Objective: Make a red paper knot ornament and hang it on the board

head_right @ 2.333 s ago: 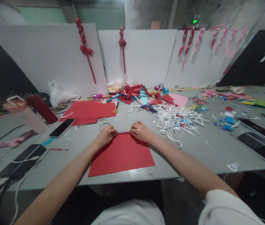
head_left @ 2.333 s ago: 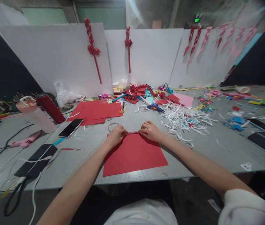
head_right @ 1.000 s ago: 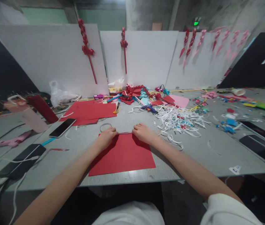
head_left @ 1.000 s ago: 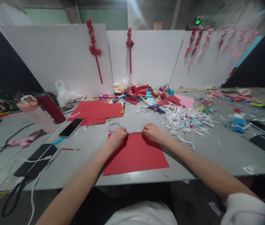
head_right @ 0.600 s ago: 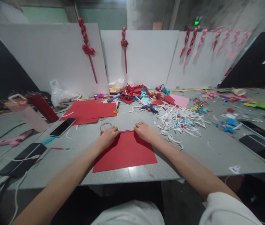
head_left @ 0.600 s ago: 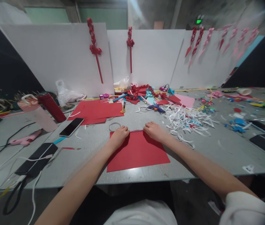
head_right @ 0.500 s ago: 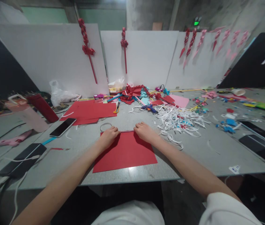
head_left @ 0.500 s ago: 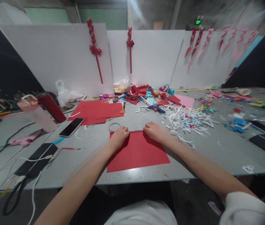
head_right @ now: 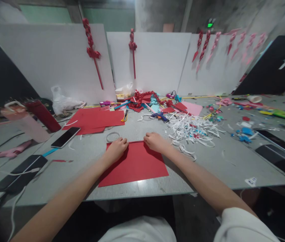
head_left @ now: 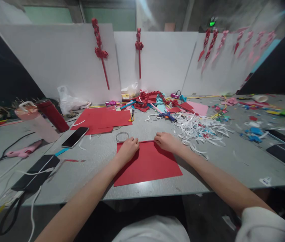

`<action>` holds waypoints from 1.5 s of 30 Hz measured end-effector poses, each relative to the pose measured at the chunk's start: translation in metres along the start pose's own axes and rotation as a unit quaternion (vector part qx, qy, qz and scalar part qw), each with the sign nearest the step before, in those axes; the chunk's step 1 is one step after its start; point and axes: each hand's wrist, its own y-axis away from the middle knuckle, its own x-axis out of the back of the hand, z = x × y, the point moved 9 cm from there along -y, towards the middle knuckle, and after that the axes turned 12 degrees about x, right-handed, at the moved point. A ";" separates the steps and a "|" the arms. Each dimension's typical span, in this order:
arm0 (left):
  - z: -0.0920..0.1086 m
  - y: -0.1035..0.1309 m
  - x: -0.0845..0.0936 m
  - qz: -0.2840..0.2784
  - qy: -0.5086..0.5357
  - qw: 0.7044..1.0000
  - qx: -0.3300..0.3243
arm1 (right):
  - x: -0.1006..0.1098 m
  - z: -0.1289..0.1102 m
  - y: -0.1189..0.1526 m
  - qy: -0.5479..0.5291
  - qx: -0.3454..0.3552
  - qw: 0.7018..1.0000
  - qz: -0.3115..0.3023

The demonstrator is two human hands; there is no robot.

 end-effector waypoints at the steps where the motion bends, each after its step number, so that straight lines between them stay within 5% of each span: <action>1: 0.000 0.000 0.000 0.000 -0.002 1.000 -0.001 | 0.000 0.002 0.000 -0.013 -0.004 1.000 0.003; 16: -0.007 0.000 0.001 0.007 0.044 0.999 0.015 | -0.005 0.041 0.004 -0.232 -0.024 0.970 0.072; 25: -0.016 0.002 0.002 0.028 0.080 0.996 -0.022 | -0.008 0.043 0.003 -0.252 -0.025 0.965 0.063; 34: -0.051 -0.009 -0.008 0.019 0.299 0.953 0.048 | -0.010 0.043 0.004 -0.250 -0.030 0.966 0.060; 45: -0.069 -0.010 -0.009 0.055 0.325 0.939 0.102 | -0.006 0.040 0.004 -0.261 -0.007 0.962 0.080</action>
